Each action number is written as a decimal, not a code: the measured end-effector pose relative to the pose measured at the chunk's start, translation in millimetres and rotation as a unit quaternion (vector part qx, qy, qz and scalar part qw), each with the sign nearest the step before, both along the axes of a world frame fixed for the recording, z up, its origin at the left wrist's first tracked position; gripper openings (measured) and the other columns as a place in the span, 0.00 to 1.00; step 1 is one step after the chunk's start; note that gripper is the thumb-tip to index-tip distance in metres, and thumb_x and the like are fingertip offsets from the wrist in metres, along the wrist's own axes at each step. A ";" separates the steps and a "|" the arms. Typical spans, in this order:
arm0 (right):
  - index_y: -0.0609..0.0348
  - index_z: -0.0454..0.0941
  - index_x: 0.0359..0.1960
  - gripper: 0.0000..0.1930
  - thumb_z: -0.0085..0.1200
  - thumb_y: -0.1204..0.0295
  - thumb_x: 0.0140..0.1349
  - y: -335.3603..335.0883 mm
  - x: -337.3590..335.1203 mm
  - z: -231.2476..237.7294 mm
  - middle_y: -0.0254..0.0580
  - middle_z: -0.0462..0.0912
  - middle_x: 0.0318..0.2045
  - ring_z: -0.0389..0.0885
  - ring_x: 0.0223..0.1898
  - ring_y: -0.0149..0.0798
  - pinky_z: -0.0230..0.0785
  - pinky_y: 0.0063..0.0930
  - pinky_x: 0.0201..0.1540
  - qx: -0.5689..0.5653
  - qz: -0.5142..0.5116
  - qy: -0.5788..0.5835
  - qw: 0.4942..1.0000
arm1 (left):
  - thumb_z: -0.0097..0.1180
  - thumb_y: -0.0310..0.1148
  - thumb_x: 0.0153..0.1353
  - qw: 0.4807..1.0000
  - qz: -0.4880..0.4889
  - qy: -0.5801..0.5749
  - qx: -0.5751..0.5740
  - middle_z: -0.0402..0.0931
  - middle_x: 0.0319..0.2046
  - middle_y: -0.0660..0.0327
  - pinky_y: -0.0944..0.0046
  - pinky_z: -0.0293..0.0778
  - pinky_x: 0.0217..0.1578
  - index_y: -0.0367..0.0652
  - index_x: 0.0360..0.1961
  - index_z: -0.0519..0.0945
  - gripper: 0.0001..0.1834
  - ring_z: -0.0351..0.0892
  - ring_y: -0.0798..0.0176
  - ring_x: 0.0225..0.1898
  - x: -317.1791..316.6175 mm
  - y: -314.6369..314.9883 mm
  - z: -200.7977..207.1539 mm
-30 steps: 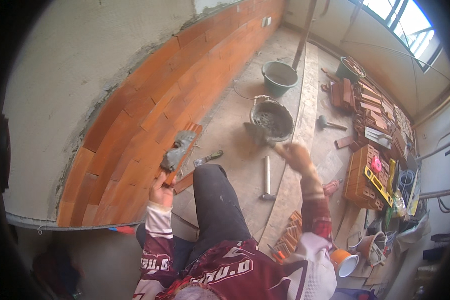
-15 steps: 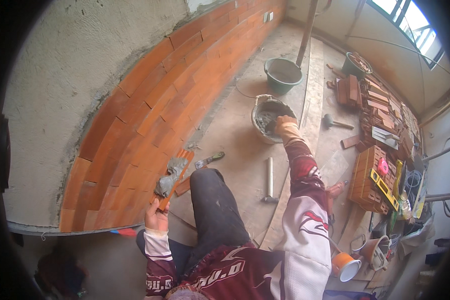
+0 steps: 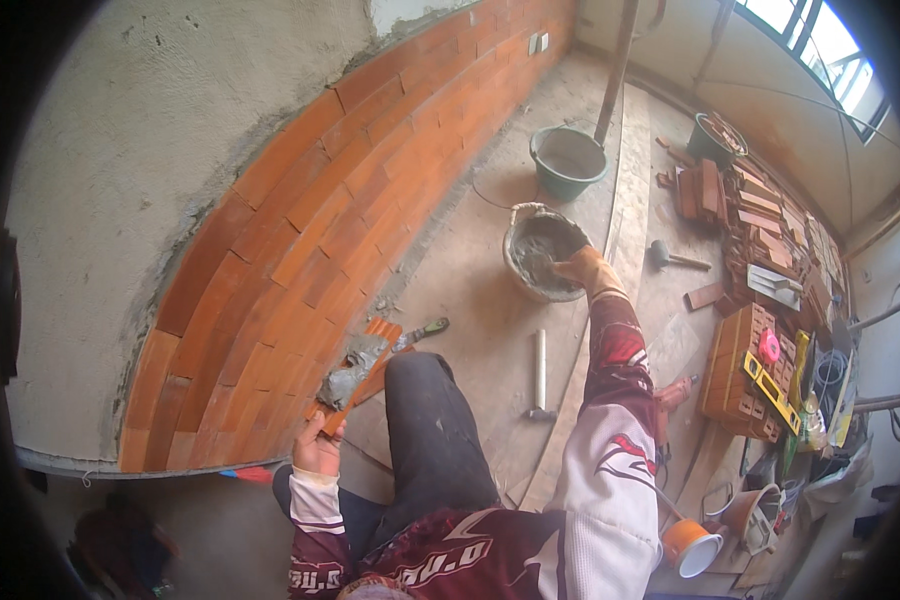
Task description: The person collects terracotta tiles from a bucket and places them against a wall. They apply mortar to the back of the tiles using a trowel and press them into place, tapping them with a hammer to ensure they are level.
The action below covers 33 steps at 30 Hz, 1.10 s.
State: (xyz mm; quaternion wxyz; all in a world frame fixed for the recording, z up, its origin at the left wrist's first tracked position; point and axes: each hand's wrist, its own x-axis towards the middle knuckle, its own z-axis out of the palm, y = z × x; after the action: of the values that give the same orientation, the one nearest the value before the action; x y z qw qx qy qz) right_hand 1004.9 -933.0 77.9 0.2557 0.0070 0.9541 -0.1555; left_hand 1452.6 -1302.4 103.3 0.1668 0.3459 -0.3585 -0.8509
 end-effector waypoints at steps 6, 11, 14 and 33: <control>0.63 0.86 0.28 0.24 0.60 0.50 0.49 36.6 6.7 -3.7 0.41 0.84 0.22 0.83 0.25 0.36 0.75 0.31 0.31 -0.105 -0.057 0.006 0.993 | 0.55 0.30 0.65 1.000 -0.028 -0.004 -0.003 0.78 0.43 0.55 0.65 0.79 0.37 0.35 0.52 0.74 0.16 0.81 0.60 0.38 -8.0 3.3 5.1; 0.63 0.86 0.28 0.24 0.63 0.50 0.45 51.3 2.6 8.5 0.43 0.85 0.23 0.84 0.26 0.37 0.77 0.30 0.33 -0.042 -0.010 0.018 0.999 | 0.55 0.30 0.65 0.999 -0.034 -0.007 -0.001 0.79 0.43 0.55 0.66 0.78 0.37 0.35 0.52 0.74 0.16 0.81 0.60 0.39 -16.5 6.8 9.1; 0.62 0.86 0.28 0.23 0.65 0.51 0.44 49.5 1.1 15.4 0.43 0.84 0.23 0.84 0.26 0.38 0.76 0.32 0.33 -0.007 0.010 0.013 1.000 | 0.54 0.31 0.65 0.998 -0.055 -0.003 0.005 0.79 0.42 0.55 0.66 0.78 0.36 0.35 0.52 0.74 0.16 0.81 0.60 0.38 -16.8 6.6 3.9; 0.66 0.84 0.29 0.26 0.58 0.49 0.59 74.7 34.9 -27.7 0.37 0.80 0.21 0.77 0.20 0.31 0.70 0.25 0.23 -0.296 -0.134 0.033 0.945 | 0.54 0.31 0.66 0.997 -0.078 -0.010 0.027 0.79 0.39 0.56 0.67 0.79 0.34 0.35 0.52 0.74 0.15 0.82 0.61 0.35 -36.8 15.7 3.1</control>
State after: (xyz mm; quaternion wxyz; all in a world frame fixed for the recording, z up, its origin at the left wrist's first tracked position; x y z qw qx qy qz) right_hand 1039.8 -858.4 50.2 0.1912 0.0535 0.8631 -0.4643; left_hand 1415.8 -1286.8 106.5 0.0865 0.3299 -0.3635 -0.8669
